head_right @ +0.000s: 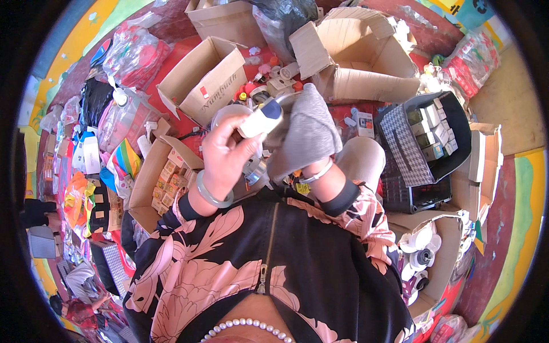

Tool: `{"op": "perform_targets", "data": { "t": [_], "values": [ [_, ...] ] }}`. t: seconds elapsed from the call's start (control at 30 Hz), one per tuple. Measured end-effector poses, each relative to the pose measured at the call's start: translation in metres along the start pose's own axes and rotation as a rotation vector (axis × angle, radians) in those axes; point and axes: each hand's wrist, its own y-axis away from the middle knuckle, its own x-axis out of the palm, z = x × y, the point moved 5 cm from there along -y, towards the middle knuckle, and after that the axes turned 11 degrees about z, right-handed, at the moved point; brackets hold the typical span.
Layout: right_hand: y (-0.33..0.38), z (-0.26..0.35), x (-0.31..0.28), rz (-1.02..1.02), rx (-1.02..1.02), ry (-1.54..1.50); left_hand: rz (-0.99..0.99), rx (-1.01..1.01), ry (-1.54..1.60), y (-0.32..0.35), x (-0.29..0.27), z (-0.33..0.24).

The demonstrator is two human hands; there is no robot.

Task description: The person sits on the floor and wipes various small items, including a metal strainer, a white plug, sunglasses, and a star-shaped object, using a grey cloth. They place the cleaned items into a nearby cardboard box.

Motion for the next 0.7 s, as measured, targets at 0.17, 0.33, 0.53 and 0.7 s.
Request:
{"op": "perform_targets", "data": {
  "t": [0.17,0.33,0.53,0.7],
  "values": [
    [-0.006,0.03,-0.002,0.005,-0.226,0.182,-0.135,-0.076,0.002,-0.006,-0.014,0.011],
    [0.0,0.052,0.015,0.154,-0.294,0.716,-0.071,0.354,-0.711,-0.002,0.01,-0.031],
    [0.0,0.037,0.002,0.073,-0.126,0.625,0.015,0.262,-0.53,0.001,0.013,-0.024],
    [-0.003,0.021,-0.011,0.187,0.007,0.375,-0.001,-0.168,0.403,-0.008,-0.006,0.015]
  ]
}}
